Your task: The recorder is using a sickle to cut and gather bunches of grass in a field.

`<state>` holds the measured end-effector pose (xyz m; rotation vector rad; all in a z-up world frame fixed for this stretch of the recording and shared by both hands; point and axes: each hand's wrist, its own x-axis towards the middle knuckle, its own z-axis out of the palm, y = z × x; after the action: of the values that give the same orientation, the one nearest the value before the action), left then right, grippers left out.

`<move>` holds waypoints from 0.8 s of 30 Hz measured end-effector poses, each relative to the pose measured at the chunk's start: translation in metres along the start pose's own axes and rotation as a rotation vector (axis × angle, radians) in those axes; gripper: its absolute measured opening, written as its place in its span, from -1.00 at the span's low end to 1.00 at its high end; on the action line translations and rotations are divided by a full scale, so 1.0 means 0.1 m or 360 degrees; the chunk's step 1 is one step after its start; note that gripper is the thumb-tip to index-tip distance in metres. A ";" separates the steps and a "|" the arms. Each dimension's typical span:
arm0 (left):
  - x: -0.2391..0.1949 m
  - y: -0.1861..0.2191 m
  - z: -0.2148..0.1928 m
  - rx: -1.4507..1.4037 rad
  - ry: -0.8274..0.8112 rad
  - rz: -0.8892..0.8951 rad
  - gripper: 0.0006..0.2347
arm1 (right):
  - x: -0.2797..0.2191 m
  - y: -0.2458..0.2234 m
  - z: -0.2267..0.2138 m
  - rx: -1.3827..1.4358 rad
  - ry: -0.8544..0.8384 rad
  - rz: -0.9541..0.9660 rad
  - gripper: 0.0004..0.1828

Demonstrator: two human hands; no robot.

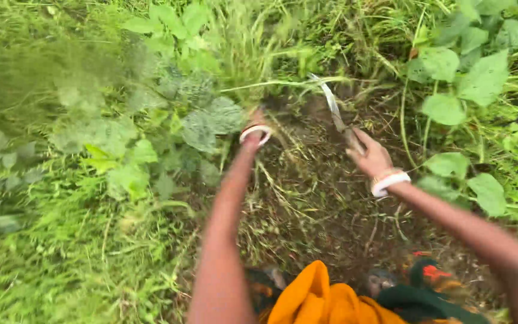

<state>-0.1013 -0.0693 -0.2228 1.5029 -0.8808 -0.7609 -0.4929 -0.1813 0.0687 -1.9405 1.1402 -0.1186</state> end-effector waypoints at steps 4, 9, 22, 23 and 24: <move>0.02 1.07 0.23 -0.0076 -0.0061 -0.0053 -0.55 | 0.34 -0.91 0.45 -0.0415 -0.0185 0.0120 -0.21; 0.13 1.67 0.54 -0.0170 -0.0081 -0.0188 -0.54 | 0.74 -0.44 1.43 -0.0622 -0.0014 0.0047 -0.40; -0.27 2.78 0.69 -0.0145 -0.0313 -0.0680 -0.52 | -0.89 -1.25 1.55 -0.0134 -0.0013 0.0683 -0.13; -0.31 2.78 0.64 -0.0134 -0.0308 -0.0704 -0.52 | -0.83 -1.18 1.60 -0.0081 0.0030 0.0670 -0.15; -0.34 2.76 0.58 -0.0118 -0.0293 -0.0728 -0.51 | -0.75 -1.11 1.66 -0.0025 0.0065 0.0647 -0.17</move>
<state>-0.1978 -0.0803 0.0446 1.6056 -0.6368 -1.2682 -0.3849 0.0029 0.0674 -1.6871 1.5411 0.0707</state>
